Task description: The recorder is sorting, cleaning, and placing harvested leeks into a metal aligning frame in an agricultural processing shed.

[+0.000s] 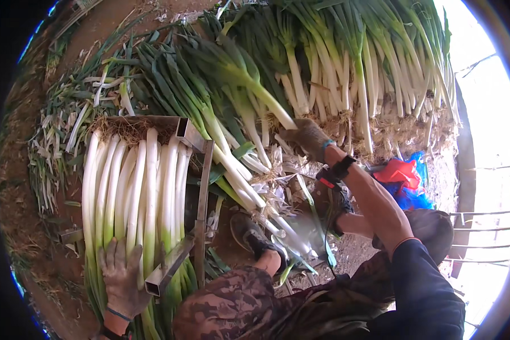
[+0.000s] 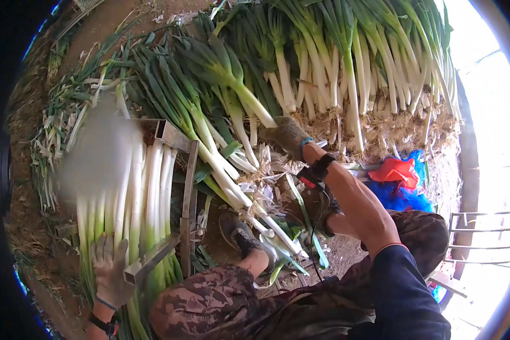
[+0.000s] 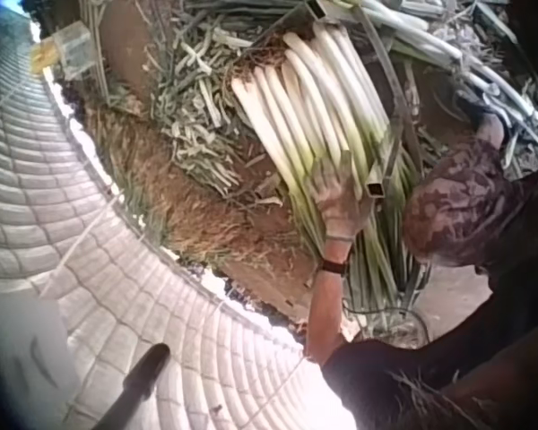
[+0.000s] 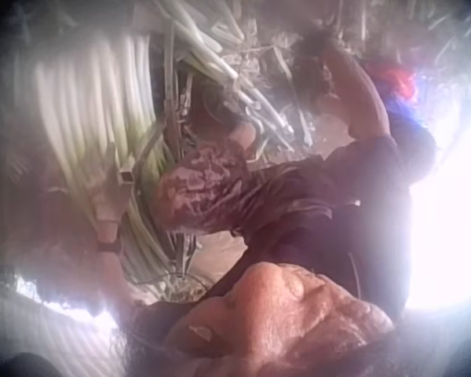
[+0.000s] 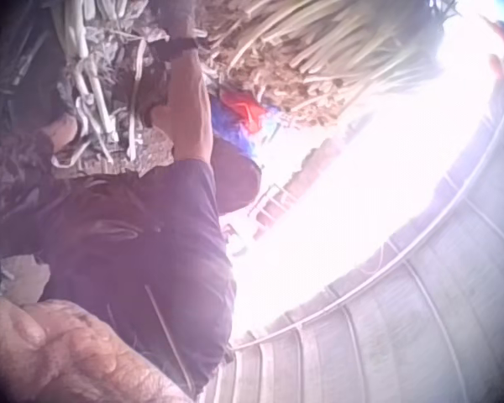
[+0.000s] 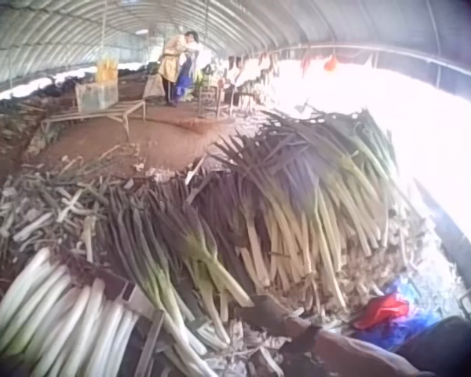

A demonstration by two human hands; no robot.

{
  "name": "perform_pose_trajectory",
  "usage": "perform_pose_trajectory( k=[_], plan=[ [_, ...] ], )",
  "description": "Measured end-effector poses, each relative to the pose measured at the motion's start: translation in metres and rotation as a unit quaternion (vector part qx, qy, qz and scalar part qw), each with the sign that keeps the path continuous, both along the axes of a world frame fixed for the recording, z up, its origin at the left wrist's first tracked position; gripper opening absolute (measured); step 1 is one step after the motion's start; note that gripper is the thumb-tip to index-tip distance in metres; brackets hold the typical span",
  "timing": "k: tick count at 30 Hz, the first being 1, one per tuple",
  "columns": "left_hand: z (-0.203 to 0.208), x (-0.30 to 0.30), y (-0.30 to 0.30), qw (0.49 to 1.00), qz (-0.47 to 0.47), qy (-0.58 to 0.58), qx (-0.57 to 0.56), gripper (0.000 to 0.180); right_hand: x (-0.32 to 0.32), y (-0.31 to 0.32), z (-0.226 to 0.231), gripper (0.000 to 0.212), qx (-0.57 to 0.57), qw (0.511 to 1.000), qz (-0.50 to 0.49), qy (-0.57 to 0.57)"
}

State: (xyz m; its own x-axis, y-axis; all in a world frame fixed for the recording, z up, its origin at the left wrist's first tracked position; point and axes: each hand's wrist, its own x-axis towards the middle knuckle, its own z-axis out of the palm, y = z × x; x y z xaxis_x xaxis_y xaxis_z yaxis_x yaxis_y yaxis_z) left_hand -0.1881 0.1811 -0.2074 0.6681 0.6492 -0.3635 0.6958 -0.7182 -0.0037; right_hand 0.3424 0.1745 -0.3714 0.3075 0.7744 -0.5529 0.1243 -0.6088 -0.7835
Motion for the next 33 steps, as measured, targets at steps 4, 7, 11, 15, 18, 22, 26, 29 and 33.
perform_pose_trajectory(
  k=[4, 7, 11, 15, 18, 22, 26, 29, 33],
  plan=[
    [0.004, -0.002, -0.001, 1.000, 0.007, -0.007, -0.009, 0.093, 0.001, -0.012, 0.030, 0.032, 0.048, 0.998, -0.035, 0.006],
    [0.004, 0.000, 0.001, 1.000, 0.002, -0.009, -0.016, 0.094, 0.009, -0.022, 0.021, 0.033, 0.073, 0.995, -0.051, -0.054],
    [0.001, -0.002, 0.001, 1.000, -0.005, -0.009, -0.002, 0.093, 0.003, -0.036, -0.004, 0.023, 0.114, 0.988, -0.048, -0.089],
    [0.000, -0.008, -0.005, 1.000, -0.005, -0.003, 0.004, 0.096, -0.030, -0.059, -0.016, 0.030, 0.032, 0.996, -0.076, -0.027],
    [-0.004, -0.005, -0.001, 1.000, -0.002, 0.013, -0.001, 0.100, -0.046, -0.071, -0.022, 0.028, 0.089, 0.984, -0.013, -0.156],
    [-0.005, -0.011, -0.001, 1.000, 0.015, 0.008, -0.004, 0.104, -0.083, -0.064, 0.011, 0.027, 0.165, 0.948, 0.090, -0.257],
    [0.019, -0.008, -0.009, 0.986, 0.124, -0.107, -0.002, 0.095, -0.114, -0.053, 0.072, 0.040, 0.368, 0.851, 0.171, -0.334],
    [0.070, 0.020, -0.046, 0.948, 0.237, -0.213, 0.028, 0.082, -0.131, -0.036, 0.117, 0.038, 0.453, 0.746, 0.259, -0.413],
    [0.171, 0.037, -0.093, 0.970, -0.025, -0.103, 0.220, 0.081, -0.171, -0.013, 0.171, 0.037, 0.538, 0.623, 0.318, -0.471]
  ],
)
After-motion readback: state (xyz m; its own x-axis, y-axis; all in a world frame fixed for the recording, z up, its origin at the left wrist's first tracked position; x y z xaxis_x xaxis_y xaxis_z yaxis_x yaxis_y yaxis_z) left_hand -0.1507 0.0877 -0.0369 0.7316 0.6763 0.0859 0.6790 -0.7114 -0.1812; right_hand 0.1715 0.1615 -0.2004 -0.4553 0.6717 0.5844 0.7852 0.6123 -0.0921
